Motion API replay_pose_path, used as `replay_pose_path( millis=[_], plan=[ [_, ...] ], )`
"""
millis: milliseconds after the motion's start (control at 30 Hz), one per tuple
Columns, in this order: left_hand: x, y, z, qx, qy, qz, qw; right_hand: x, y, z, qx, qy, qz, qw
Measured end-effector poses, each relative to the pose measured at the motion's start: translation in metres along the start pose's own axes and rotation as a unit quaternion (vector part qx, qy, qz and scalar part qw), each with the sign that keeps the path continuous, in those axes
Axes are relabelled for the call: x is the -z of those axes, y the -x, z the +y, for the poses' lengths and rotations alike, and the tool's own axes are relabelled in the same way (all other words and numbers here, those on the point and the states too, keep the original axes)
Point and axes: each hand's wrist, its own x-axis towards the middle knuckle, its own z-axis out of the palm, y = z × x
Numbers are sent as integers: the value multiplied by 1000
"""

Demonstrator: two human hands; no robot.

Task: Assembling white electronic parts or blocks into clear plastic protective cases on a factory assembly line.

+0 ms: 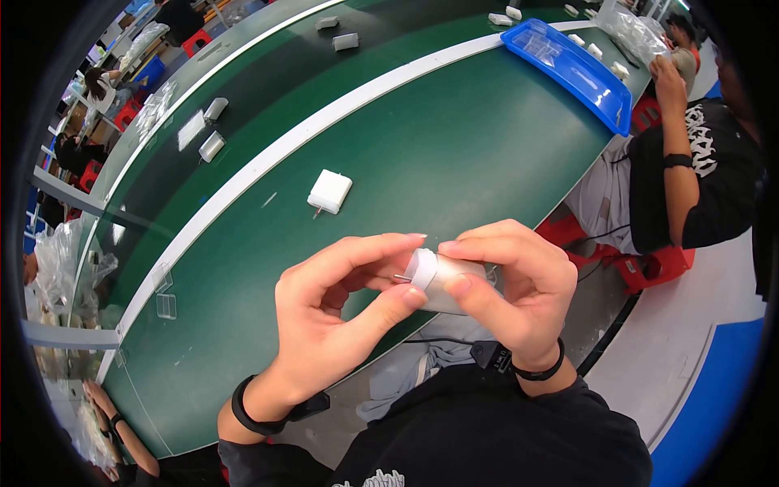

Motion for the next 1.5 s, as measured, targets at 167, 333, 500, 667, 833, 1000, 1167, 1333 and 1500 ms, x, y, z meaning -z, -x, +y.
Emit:
replay_pose_path(
  millis=[167,333,500,667,833,1000,1167,1333,1500],
  plan=[
    [-17,4,0,40,173,80,981,-15,-5,15,104,-259,117,953],
    [-27,8,1,15,167,77,983,-27,-3,8,132,-524,61,839],
    [-18,7,4,-30,70,60,995,-30,-5,-13,77,-519,123,843],
    [-17,4,8,-80,-21,29,996,-25,-4,-15,112,-483,93,863],
    [-13,10,7,-126,-24,9,992,-23,-7,-13,99,-485,30,868],
    [-20,9,14,-81,-54,44,994,-21,-4,-13,99,-471,44,875],
    [-21,5,7,1,41,50,998,-25,-6,-2,52,-530,79,842],
    [-9,-2,18,265,277,-4,924,-12,-17,-2,123,-296,59,945],
    [-9,-4,12,374,398,-115,830,12,-37,-10,183,-453,-290,823]
  ],
)
